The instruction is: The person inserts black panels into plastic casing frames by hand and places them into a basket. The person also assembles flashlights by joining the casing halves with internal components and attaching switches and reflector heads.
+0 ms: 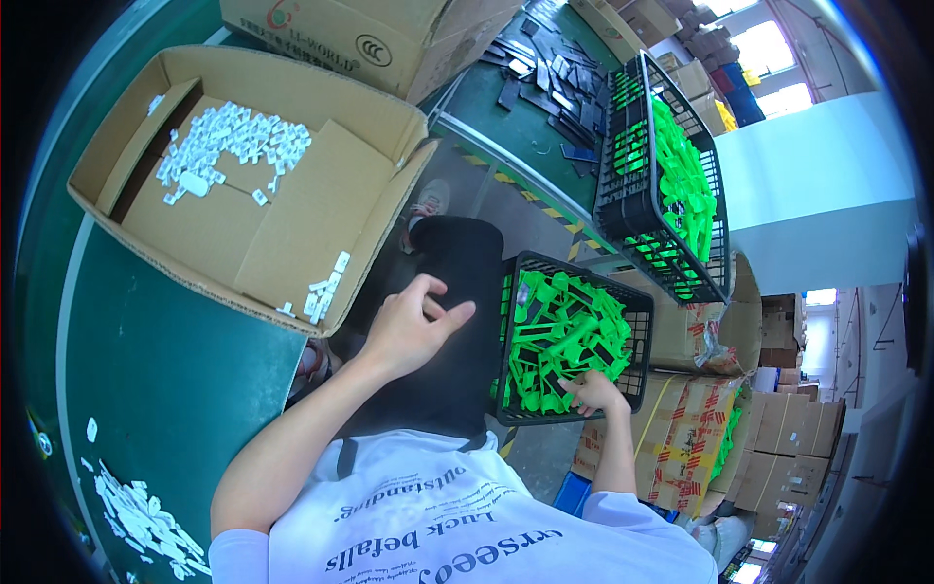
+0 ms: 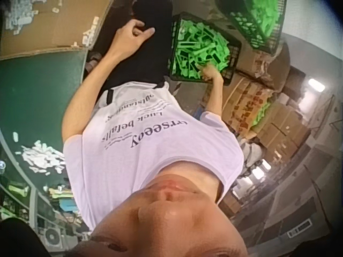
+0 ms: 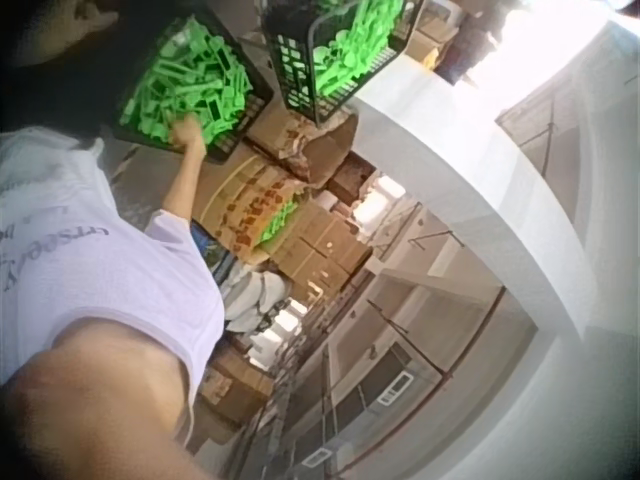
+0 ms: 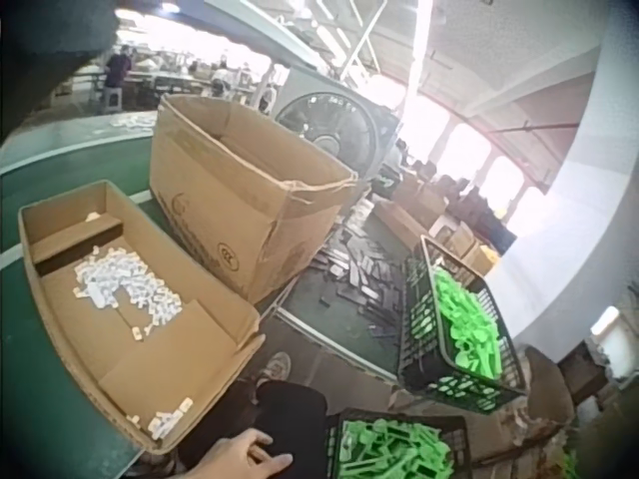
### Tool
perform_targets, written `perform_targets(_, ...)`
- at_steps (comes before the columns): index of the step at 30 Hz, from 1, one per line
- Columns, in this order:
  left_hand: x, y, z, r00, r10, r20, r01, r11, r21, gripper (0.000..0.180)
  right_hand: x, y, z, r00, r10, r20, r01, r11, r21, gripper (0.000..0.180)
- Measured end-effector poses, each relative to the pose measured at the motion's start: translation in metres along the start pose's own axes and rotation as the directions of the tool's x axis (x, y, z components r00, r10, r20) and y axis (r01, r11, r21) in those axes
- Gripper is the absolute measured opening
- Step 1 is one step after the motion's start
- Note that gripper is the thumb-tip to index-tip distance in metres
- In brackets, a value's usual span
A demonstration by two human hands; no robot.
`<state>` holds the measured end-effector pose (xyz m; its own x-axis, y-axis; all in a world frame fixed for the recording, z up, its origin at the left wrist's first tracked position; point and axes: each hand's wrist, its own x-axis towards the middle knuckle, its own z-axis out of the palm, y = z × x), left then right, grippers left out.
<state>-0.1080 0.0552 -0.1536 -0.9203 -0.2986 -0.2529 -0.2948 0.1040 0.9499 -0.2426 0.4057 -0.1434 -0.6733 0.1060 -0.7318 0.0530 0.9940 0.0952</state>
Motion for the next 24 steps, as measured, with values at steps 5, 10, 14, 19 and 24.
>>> perform_targets(5, -0.003, 0.007, -0.001, 0.993, -0.029, 0.111, 0.021, 0.997, 0.068, 0.035, -0.020, -0.022, -0.106, 0.739, -0.427, -0.522, 0.664, 0.594, 0.455, 0.028)
perform_targets(10, -0.007, 0.006, 0.000, 0.993, -0.004, 0.118, -0.014, 0.989, 0.145, 0.029, 0.050, -0.015, -0.256, 0.397, -0.225, -0.890, 0.630, 0.771, 0.087, 0.030)
perform_targets(14, -0.006, 0.007, 0.003, 0.988, -0.001, 0.157, -0.027, 0.985, 0.173, 0.029, 0.168, 0.023, -0.304, 0.695, -0.317, -0.646, 0.381, 0.924, -0.044, 0.043)
perform_targets(19, -0.003, 0.009, 0.001, 0.982, 0.007, 0.190, -0.042, 0.982, 0.183, 0.030, 0.219, 0.055, -0.327, 0.825, -0.314, -0.470, 0.176, 0.933, -0.315, 0.080)
perform_targets(24, -0.006, 0.004, -0.005, 0.987, -0.009, 0.159, -0.027, 0.974, 0.227, 0.030, 0.206, 0.008, -0.313, 0.798, -0.233, -0.556, 0.065, 0.950, -0.305, 0.062)
